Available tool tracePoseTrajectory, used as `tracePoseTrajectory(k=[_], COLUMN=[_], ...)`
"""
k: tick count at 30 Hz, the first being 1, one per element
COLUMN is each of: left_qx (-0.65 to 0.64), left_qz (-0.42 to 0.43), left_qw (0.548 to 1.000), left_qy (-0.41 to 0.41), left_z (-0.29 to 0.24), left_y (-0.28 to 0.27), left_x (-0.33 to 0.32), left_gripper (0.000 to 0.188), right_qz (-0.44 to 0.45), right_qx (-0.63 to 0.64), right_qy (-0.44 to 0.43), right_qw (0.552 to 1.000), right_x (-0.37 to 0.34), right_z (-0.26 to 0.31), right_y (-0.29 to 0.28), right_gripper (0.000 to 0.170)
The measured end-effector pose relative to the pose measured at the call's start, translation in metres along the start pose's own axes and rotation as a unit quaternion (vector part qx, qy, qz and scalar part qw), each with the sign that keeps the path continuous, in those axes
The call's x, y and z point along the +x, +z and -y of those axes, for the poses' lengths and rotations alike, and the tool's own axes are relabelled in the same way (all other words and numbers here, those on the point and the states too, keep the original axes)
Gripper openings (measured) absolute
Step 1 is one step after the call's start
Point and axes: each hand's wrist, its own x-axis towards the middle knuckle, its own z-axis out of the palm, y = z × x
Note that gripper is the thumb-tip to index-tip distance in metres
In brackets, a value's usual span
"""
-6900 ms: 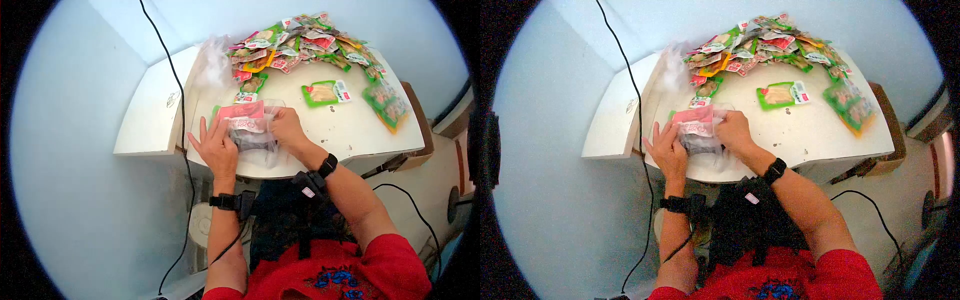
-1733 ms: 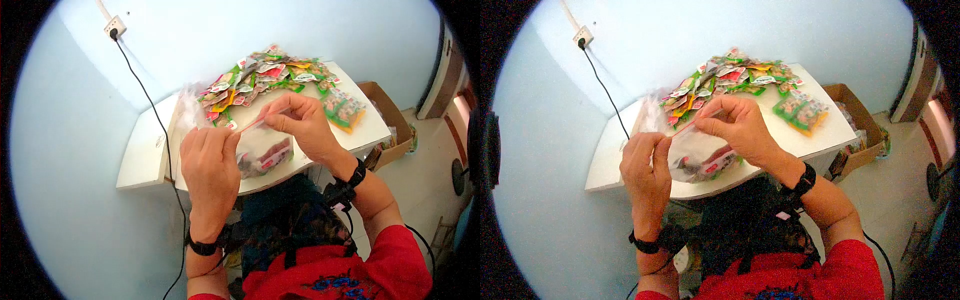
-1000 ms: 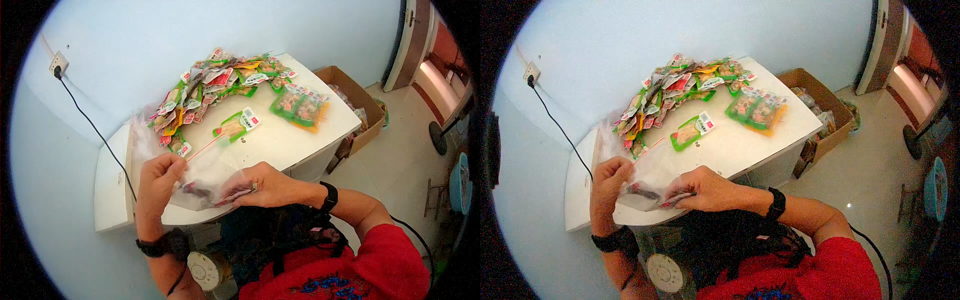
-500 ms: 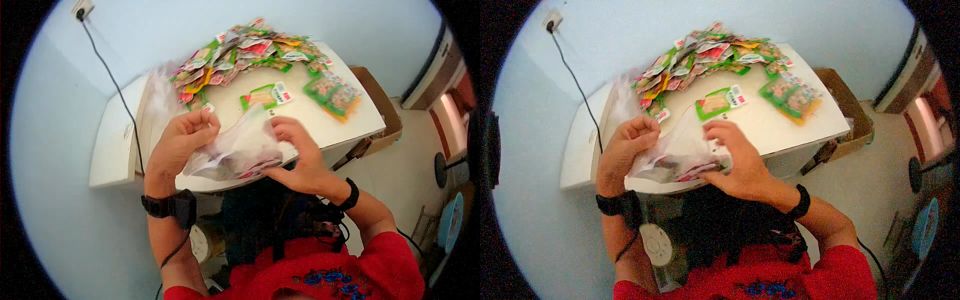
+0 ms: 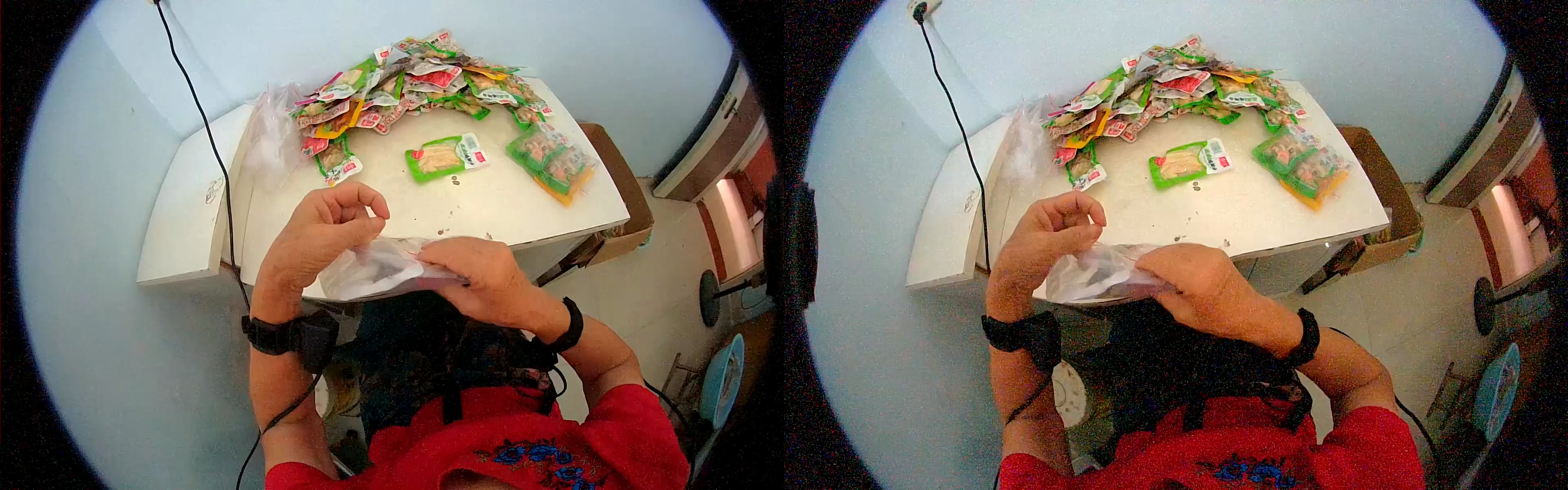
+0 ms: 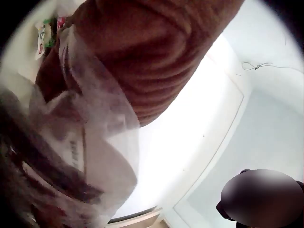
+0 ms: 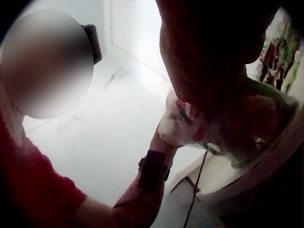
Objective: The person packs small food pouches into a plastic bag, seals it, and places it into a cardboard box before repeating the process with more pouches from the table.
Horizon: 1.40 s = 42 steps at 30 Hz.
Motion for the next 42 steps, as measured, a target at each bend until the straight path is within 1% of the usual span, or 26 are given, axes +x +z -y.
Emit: tracePoseTrajectory(k=[3, 6, 8, 10, 13, 14, 15, 17, 18, 21, 22, 25, 28, 31, 32, 35, 37, 39, 41, 42], left_qx=[0.066, 0.038, 0.032, 0.048, 0.114, 0.144, 0.112, 0.045, 0.024, 0.008, 0.000, 0.009, 0.012, -0.064, -0.062, -0.144, -0.104, -0.040, 0.008, 0.035], left_qz=[-0.003, 0.003, 0.018, 0.044, -0.039, -0.081, -0.107, -0.154, -0.188, -0.225, -0.220, -0.214, -0.216, -0.155, -0.122, -0.099, -0.085, -0.065, -0.076, -0.087], left_qw=[0.998, 0.985, 0.976, 0.968, 0.973, 0.964, 0.971, 0.978, 0.968, 0.959, 0.959, 0.958, 0.961, 0.972, 0.984, 0.979, 0.987, 0.995, 0.995, 0.994], left_qy=[0.014, 0.168, 0.216, 0.244, 0.197, 0.206, 0.182, 0.131, 0.163, 0.175, 0.180, 0.193, 0.170, 0.161, 0.116, 0.108, 0.087, 0.069, 0.064, 0.057], left_z=[0.005, 0.023, 0.028, 0.034, 0.032, 0.032, 0.036, 0.048, 0.050, 0.055, 0.055, 0.050, 0.039, 0.040, 0.051, 0.035, 0.043, 0.053, 0.062, 0.067], left_y=[-0.004, -0.013, -0.011, -0.011, 0.007, 0.013, 0.013, 0.012, 0.018, 0.020, 0.021, 0.029, 0.040, 0.053, 0.045, 0.077, 0.086, 0.095, 0.107, 0.112], left_x=[-0.007, -0.008, -0.016, -0.020, -0.022, -0.019, -0.016, -0.009, -0.005, 0.003, 0.004, 0.009, 0.020, 0.037, 0.044, 0.049, 0.060, 0.069, 0.082, 0.088], left_gripper=[0.020, 0.031, 0.041, 0.051, 0.053, 0.045, 0.042, 0.035, 0.027, 0.028, 0.026, 0.024, 0.028, 0.035, 0.037, 0.037, 0.039, 0.040, 0.037, 0.036], right_qz=[-0.070, -0.076, -0.061, -0.055, -0.065, -0.071, -0.079, -0.097, -0.108, -0.064, -0.057, -0.095, -0.140, -0.150, -0.167, -0.245, -0.294, -0.353, -0.394, -0.414], right_qx=[-0.003, 0.037, 0.064, 0.087, 0.124, 0.143, 0.160, 0.218, 0.245, 0.272, 0.251, 0.331, 0.260, 0.368, 0.371, 0.402, 0.426, 0.453, 0.431, 0.374], right_qy=[-0.018, 0.039, 0.092, 0.137, 0.195, 0.214, 0.233, 0.208, 0.193, 0.122, 0.139, 0.254, 0.207, 0.280, 0.305, 0.347, 0.313, 0.316, 0.349, 0.350], right_qw=[0.997, 0.996, 0.992, 0.985, 0.971, 0.964, 0.956, 0.949, 0.944, 0.952, 0.956, 0.904, 0.933, 0.874, 0.861, 0.811, 0.796, 0.755, 0.732, 0.752], right_x=[0.003, 0.011, 0.016, 0.020, 0.024, 0.026, 0.026, 0.022, 0.019, 0.011, 0.009, 0.008, 0.009, 0.004, 0.002, -0.004, -0.002, 0.003, -0.007, -0.012], right_z=[-0.004, -0.002, 0.000, -0.003, -0.007, -0.007, -0.007, -0.014, -0.020, -0.035, -0.037, -0.031, -0.032, -0.037, -0.041, -0.058, -0.067, -0.077, -0.121, -0.134], right_y=[0.003, 0.001, -0.006, -0.009, -0.011, -0.012, -0.013, -0.009, -0.006, 0.003, 0.002, -0.002, -0.016, -0.038, -0.049, -0.100, -0.135, -0.159, -0.178, -0.177], right_gripper=[0.025, 0.017, 0.015, 0.016, 0.021, 0.024, 0.026, 0.033, 0.036, 0.045, 0.043, 0.038, 0.030, 0.026, 0.024, 0.024, 0.025, 0.025, 0.025, 0.028])
